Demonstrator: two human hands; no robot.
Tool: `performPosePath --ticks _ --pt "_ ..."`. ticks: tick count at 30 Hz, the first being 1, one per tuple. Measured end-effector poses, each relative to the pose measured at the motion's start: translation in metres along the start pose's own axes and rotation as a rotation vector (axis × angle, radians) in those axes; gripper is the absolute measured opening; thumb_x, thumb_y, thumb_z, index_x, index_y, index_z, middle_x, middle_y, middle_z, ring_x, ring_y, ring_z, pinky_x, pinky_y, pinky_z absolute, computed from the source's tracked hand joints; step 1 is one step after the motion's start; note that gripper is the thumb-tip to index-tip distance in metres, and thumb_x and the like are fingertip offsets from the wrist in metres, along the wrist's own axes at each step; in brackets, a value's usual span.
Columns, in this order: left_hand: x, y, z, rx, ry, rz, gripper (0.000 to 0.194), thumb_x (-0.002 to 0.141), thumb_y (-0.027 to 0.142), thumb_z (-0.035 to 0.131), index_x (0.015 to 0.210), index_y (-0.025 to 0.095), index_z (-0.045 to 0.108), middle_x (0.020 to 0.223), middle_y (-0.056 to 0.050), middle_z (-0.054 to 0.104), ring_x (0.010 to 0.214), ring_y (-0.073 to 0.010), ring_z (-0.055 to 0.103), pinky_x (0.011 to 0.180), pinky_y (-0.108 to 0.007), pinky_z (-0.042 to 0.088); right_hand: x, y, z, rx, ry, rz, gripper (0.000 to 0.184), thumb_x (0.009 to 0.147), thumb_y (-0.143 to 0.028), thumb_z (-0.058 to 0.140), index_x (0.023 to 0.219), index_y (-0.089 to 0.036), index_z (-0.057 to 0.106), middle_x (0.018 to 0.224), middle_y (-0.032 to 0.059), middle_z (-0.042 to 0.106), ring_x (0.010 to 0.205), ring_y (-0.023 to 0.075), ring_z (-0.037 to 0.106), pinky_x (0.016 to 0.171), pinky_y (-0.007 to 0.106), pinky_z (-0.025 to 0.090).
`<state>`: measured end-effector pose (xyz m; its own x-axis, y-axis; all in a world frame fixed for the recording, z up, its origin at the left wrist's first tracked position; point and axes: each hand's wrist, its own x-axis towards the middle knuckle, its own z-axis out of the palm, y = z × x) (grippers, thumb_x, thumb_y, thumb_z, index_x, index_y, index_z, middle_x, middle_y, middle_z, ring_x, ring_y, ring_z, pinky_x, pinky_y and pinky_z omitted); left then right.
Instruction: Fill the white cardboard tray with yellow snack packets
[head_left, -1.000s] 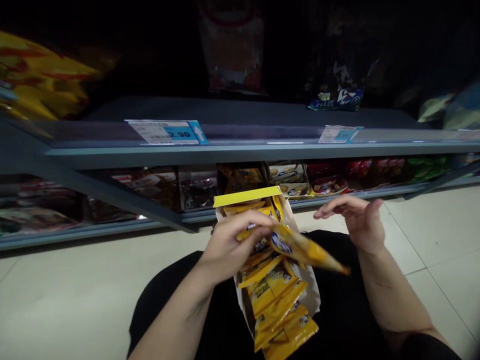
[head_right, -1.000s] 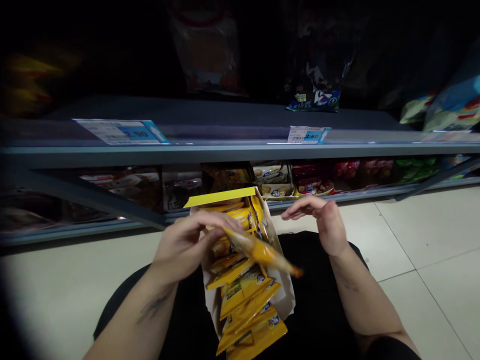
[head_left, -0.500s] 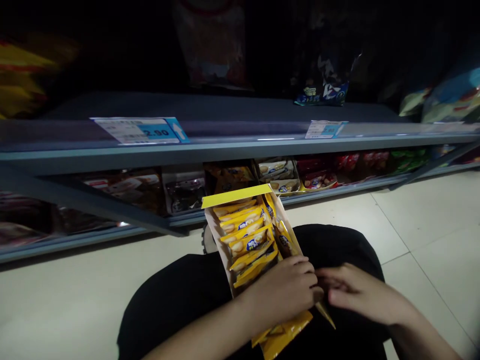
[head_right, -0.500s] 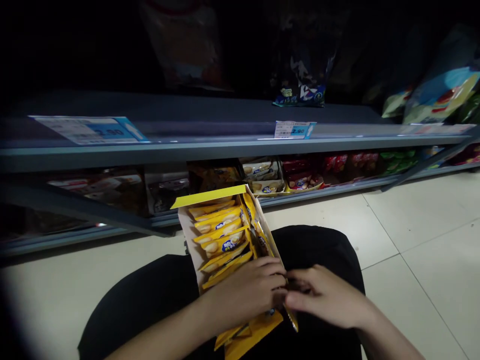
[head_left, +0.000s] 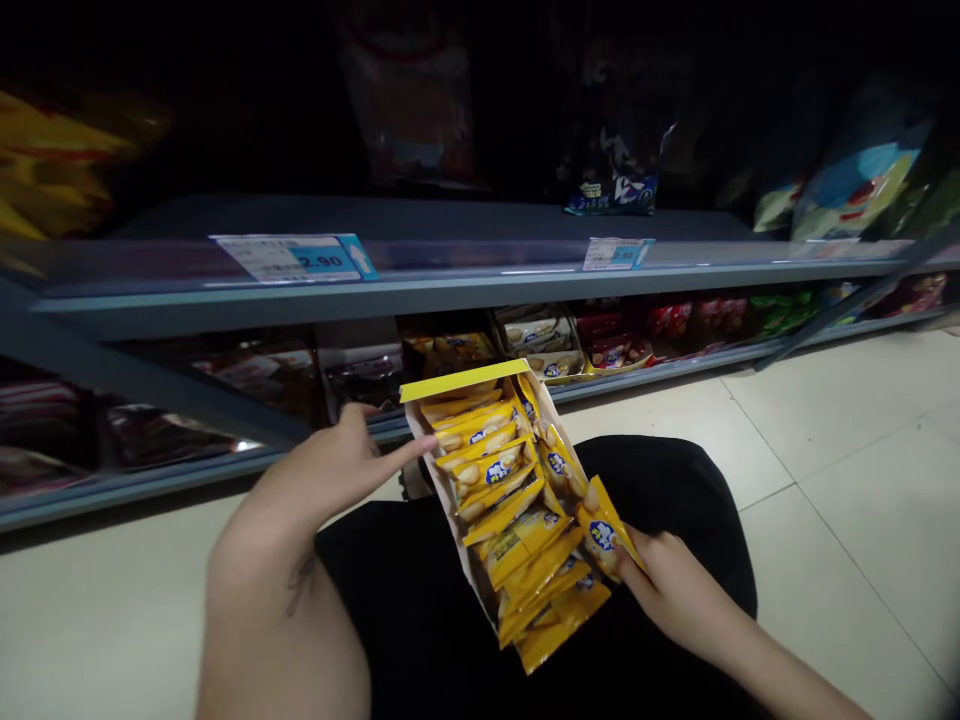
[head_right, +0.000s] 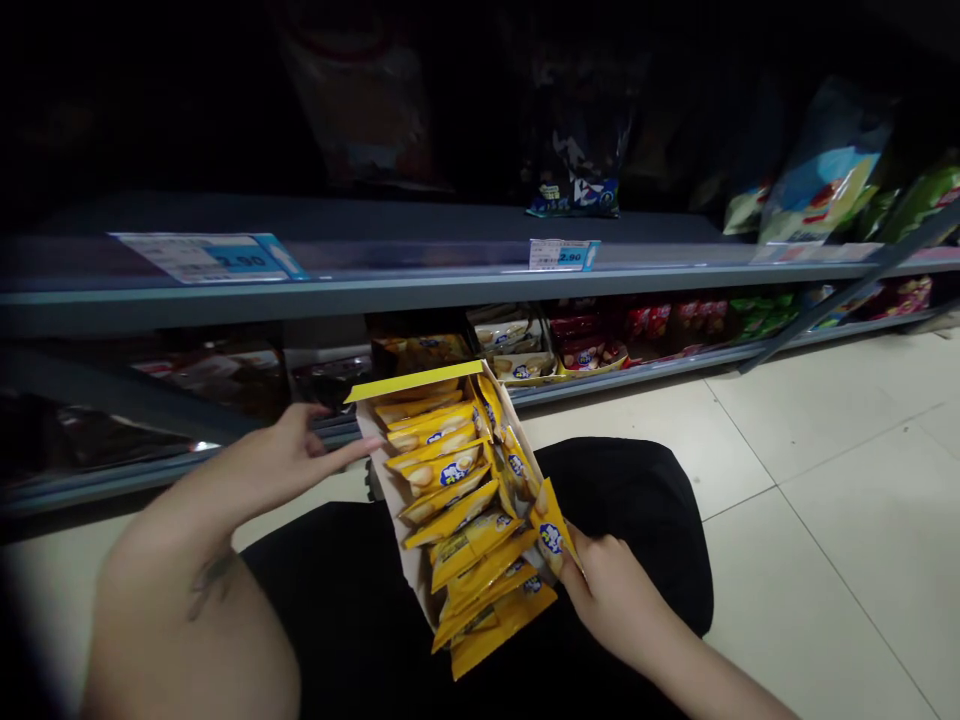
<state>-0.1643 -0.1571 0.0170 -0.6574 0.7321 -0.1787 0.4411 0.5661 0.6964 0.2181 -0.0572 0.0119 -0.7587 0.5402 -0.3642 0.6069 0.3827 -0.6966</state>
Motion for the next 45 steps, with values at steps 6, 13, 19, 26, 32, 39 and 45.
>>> performPosePath --ticks 6,13,19,26,32,39,45 --pt "0.006 0.009 0.016 0.098 -0.423 -0.035 0.076 0.062 0.053 0.08 0.125 0.015 0.057 0.081 -0.009 0.076 0.073 -0.0326 0.074 0.064 -0.035 0.056 -0.005 0.005 0.02 -0.001 0.1 -0.031 0.038 0.102 -0.025 0.03 0.11 -0.017 0.066 0.106 0.0154 0.074 0.092 0.0306 0.074 0.082 0.043 0.059" --pt "0.017 -0.01 0.013 -0.277 -0.619 -0.039 0.071 0.054 0.049 0.088 0.113 0.019 0.063 0.118 -0.013 0.073 0.111 -0.037 0.068 0.086 -0.042 0.06 -0.012 -0.003 0.029 0.197 0.064 -0.237 0.037 0.105 -0.025 0.036 0.132 -0.024 0.062 0.132 0.0131 0.066 0.12 0.0291 0.066 0.103 0.045 0.056" --pt "0.021 -0.018 0.008 -0.293 -0.663 -0.088 0.072 0.051 0.05 0.091 0.109 0.02 0.061 0.116 -0.013 0.073 0.109 -0.035 0.069 0.089 -0.042 0.06 -0.005 0.001 0.023 0.531 -0.168 -0.203 0.066 0.094 -0.05 0.068 0.149 -0.022 0.044 0.147 0.0129 0.056 0.135 0.0293 0.055 0.116 0.043 0.044" --pt "0.018 -0.016 0.008 -0.308 -0.684 -0.077 0.074 0.053 0.049 0.091 0.114 0.02 0.06 0.114 -0.013 0.074 0.109 -0.0353 0.069 0.091 -0.045 0.058 0.032 -0.001 0.042 0.678 -0.197 -0.043 0.085 0.084 -0.077 0.064 0.146 -0.021 0.049 0.148 0.0131 0.054 0.142 0.0313 0.045 0.12 0.048 0.037" --pt "0.018 -0.012 0.01 -0.315 -0.695 -0.075 0.08 0.05 0.052 0.092 0.115 0.02 0.058 0.119 -0.013 0.073 0.112 -0.0365 0.068 0.088 -0.043 0.059 0.025 -0.018 0.005 0.1 -0.217 -0.002 0.042 0.102 -0.05 0.05 0.128 -0.021 0.064 0.117 0.0097 0.073 0.103 0.0267 0.071 0.093 0.039 0.056" --pt "0.026 -0.028 0.011 -0.242 -0.723 -0.012 0.074 0.06 0.05 0.086 0.119 0.018 0.053 0.115 -0.013 0.072 0.103 -0.0332 0.07 0.085 -0.04 0.059 0.029 -0.034 0.006 -0.399 -0.298 0.055 0.039 0.102 -0.019 0.039 0.084 -0.014 0.073 0.089 0.0165 0.076 0.083 0.0298 0.075 0.079 0.037 0.056" --pt "0.034 -0.044 0.015 -0.196 -0.777 -0.008 0.086 0.064 0.052 0.083 0.132 0.016 0.044 0.121 -0.015 0.069 0.106 -0.0327 0.068 0.087 -0.041 0.058 0.04 -0.034 0.011 -0.352 -0.363 0.071 0.036 0.098 -0.011 0.039 0.121 -0.008 0.067 0.119 0.0194 0.072 0.107 0.0283 0.072 0.093 0.034 0.054"
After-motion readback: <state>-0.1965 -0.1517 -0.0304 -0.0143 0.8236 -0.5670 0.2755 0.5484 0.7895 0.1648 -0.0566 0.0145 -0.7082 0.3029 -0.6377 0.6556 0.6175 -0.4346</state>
